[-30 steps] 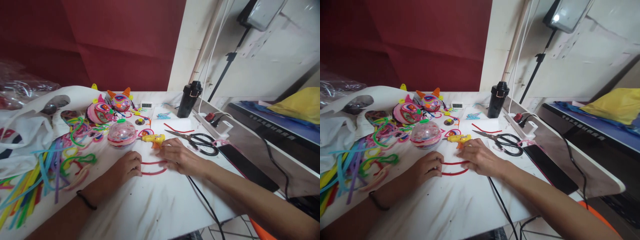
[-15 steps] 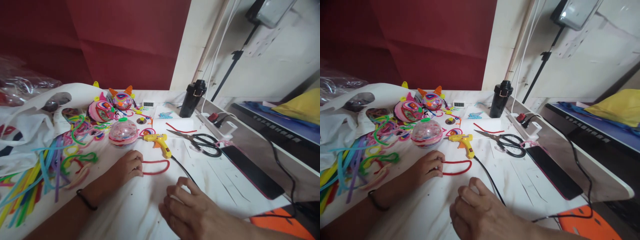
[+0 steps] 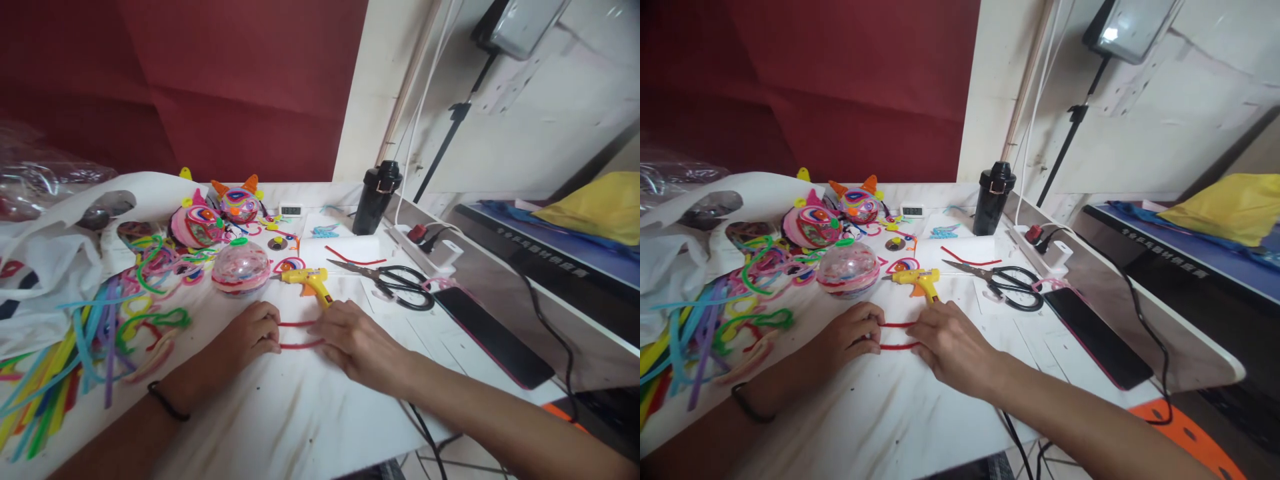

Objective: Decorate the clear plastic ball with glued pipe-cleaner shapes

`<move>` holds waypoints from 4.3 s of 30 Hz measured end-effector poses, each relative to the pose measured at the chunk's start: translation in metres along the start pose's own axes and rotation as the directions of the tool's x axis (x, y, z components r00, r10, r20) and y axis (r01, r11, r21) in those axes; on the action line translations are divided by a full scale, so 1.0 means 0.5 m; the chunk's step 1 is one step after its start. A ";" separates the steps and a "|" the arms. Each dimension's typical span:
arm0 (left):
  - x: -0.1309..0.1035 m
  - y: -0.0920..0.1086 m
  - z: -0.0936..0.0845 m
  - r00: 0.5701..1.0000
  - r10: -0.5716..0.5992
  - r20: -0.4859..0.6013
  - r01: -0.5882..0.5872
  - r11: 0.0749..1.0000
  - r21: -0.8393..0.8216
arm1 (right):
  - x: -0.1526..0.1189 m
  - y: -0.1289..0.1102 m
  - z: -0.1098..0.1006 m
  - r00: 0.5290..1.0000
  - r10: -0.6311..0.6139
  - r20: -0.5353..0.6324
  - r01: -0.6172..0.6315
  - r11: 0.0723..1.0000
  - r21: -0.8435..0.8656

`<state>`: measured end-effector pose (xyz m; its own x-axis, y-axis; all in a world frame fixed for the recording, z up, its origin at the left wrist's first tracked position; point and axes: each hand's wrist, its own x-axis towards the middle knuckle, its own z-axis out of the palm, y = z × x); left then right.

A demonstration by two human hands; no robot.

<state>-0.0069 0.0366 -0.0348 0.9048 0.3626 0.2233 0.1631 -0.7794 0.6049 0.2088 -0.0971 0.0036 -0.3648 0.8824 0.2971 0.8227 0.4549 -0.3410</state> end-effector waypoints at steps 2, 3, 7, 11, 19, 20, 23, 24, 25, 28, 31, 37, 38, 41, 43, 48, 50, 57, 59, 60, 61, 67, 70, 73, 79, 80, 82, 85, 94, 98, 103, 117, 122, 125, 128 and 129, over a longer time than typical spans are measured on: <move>0.001 -0.001 0.002 1.000 0.008 -0.016 -0.008 1.000 0.008 | 0.030 -0.004 0.006 0.999 0.006 0.043 -0.006 1.000 -0.006; 0.001 -0.003 0.004 1.000 0.010 -0.022 -0.010 1.000 0.012 | 0.043 -0.010 0.011 0.996 0.012 0.083 -0.012 1.000 -0.006; 0.002 -0.016 0.010 0.999 0.025 -0.023 -0.025 1.000 0.015 | 0.080 -0.033 0.035 0.975 0.050 0.214 -0.045 0.999 -0.025; 0.001 -0.025 0.011 0.999 0.045 -0.016 -0.045 0.999 0.002 | 0.093 -0.037 0.056 0.969 0.069 0.236 -0.063 0.998 -0.032; 0.004 -0.026 0.007 0.999 0.019 -0.051 -0.022 0.998 -0.051 | 0.097 -0.032 0.061 0.966 0.092 0.242 -0.087 0.996 -0.033; 0.004 -0.029 0.008 0.998 0.015 -0.056 -0.018 0.998 -0.059 | 0.098 -0.033 0.060 0.965 0.095 0.245 -0.089 0.995 -0.032; 0.002 -0.037 0.010 0.998 0.004 -0.062 -0.009 0.997 -0.081 | 0.098 -0.036 0.058 0.961 0.103 0.255 -0.097 0.995 -0.036; 0.002 -0.040 0.010 0.998 0.000 -0.060 -0.006 0.996 -0.086 | 0.098 -0.037 0.058 0.960 0.105 0.258 -0.099 0.994 -0.037; 0.001 -0.041 0.009 0.998 -0.002 -0.056 -0.003 0.996 -0.090 | 0.097 -0.037 0.058 0.960 0.107 0.260 -0.101 0.994 -0.038; -0.001 -0.041 0.000 0.999 -0.009 -0.032 0.006 0.995 -0.095 | 0.096 -0.037 0.060 0.958 0.116 0.261 -0.109 0.993 -0.042; -0.001 -0.040 -0.011 1.000 -0.015 -0.004 0.015 0.995 -0.097 | 0.096 -0.035 0.063 0.958 0.125 0.257 -0.117 0.992 -0.046; -0.004 -0.049 -0.024 0.999 -0.016 0.041 0.020 0.994 -0.104 | 0.095 -0.033 0.065 0.961 0.127 0.244 -0.119 0.992 -0.044; -0.004 -0.051 -0.025 0.999 -0.016 0.046 0.020 0.994 -0.104 | 0.095 -0.034 0.064 0.962 0.125 0.243 -0.119 0.992 -0.043; -0.005 -0.054 -0.025 0.999 -0.013 0.051 0.018 0.994 -0.104 | 0.094 -0.033 0.064 0.966 0.111 0.235 -0.107 0.994 -0.028; -0.006 -0.054 -0.024 0.999 -0.011 0.047 0.016 0.995 -0.102 | 0.092 -0.031 0.067 0.969 0.098 0.225 -0.097 0.995 -0.014; -0.005 -0.052 -0.023 0.999 0.000 0.035 0.004 0.995 -0.099 | 0.086 -0.022 0.079 0.982 0.060 0.177 -0.067 0.997 0.029; -0.005 -0.051 -0.024 1.000 0.001 0.030 0.002 0.995 -0.098 | 0.083 -0.019 0.083 0.987 0.046 0.156 -0.054 0.998 0.045; -0.005 -0.047 -0.024 1.000 0.006 0.008 -0.005 0.995 -0.095 | 0.083 -0.015 0.087 0.993 0.007 0.117 -0.018 0.995 0.097; -0.005 -0.045 -0.024 1.000 0.013 0.008 -0.012 0.995 -0.096 | 0.084 -0.015 0.088 0.993 0.001 0.115 -0.013 0.994 0.108; -0.005 -0.044 -0.024 1.000 0.017 0.009 -0.016 0.995 -0.096 | 0.084 -0.015 0.088 0.993 -0.001 0.114 -0.012 0.994 0.112; -0.005 -0.043 -0.024 1.000 0.019 0.009 -0.018 0.995 -0.096 | 0.085 -0.015 0.088 0.993 -0.001 0.115 -0.012 0.993 0.117; -0.004 -0.034 -0.027 0.999 0.030 0.012 -0.029 0.996 -0.085 | 0.087 -0.018 0.085 0.992 0.027 0.127 -0.043 0.991 0.126; -0.006 -0.028 -0.027 1.000 0.029 0.010 -0.028 0.996 -0.081 | 0.088 -0.020 0.080 0.990 0.054 0.133 -0.071 0.990 0.124; -0.009 -0.023 -0.026 1.000 0.018 -0.001 -0.018 0.997 -0.071 | 0.091 -0.020 0.070 0.987 0.079 0.143 -0.096 0.989 0.113; -0.008 -0.016 -0.028 1.000 0.019 0.010 -0.019 0.998 -0.064 | 0.116 -0.008 0.059 0.980 0.136 0.147 -0.143 0.989 0.038; -0.008 -0.015 -0.028 1.000 0.019 0.010 -0.018 0.998 -0.062 | 0.122 -0.006 0.061 0.978 0.145 0.147 -0.150 0.989 0.019; -0.007 -0.015 -0.026 1.000 0.012 0.005 -0.011 0.998 -0.055 | 0.134 -0.004 0.066 0.975 0.158 0.154 -0.157 0.987 -0.020; -0.008 -0.016 -0.023 1.000 -0.004 0.001 0.004 0.999 -0.045 | 0.146 -0.005 0.074 0.969 0.176 0.172 -0.167 0.984 -0.067; -0.011 -0.015 -0.022 1.000 -0.017 -0.012 0.017 0.999 -0.045 | 0.156 -0.006 0.071 0.960 0.203 0.193 -0.191 0.978 -0.083; -0.013 -0.025 -0.017 1.000 -0.004 -0.010 0.004 0.999 -0.053 | 0.134 -0.018 0.053 0.959 0.175 0.221 -0.169 0.984 -0.047; -0.011 -0.032 -0.016 1.000 0.010 -0.002 -0.010 0.997 -0.080 | 0.108 -0.035 0.042 0.947 0.123 0.295 -0.133 0.991 0.014; -0.009 -0.028 -0.017 0.997 0.041 0.072 -0.036 0.997 -0.072 | 0.088 -0.020 0.052 0.968 0.083 0.238 -0.131 0.972 0.194; -0.001 -0.016 -0.001 0.998 0.043 0.040 -0.039 0.996 -0.080 | 0.078 -0.014 0.042 0.974 0.122 0.190 -0.180 0.929 0.323; 0.002 0.010 0.002 0.999 0.036 -0.027 -0.039 0.994 -0.100 | 0.074 -0.011 0.028 0.975 0.156 0.157 -0.208 0.887 0.413; 0.001 0.044 -0.002 0.984 -0.093 -0.151 0.067 0.984 -0.168 | 0.069 -0.009 0.008 0.972 0.202 0.124 -0.237 0.840 0.489; 0.001 0.056 -0.004 0.976 -0.141 -0.165 0.109 0.976 -0.189 | 0.068 -0.009 0.001 0.970 0.215 0.111 -0.242 0.829 0.504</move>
<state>-0.0026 0.0161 -0.0165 0.7953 0.5481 0.2590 0.1830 -0.6244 0.7593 0.1926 -0.0692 0.0147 -0.2250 0.9675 0.1159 0.5502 0.2243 -0.8044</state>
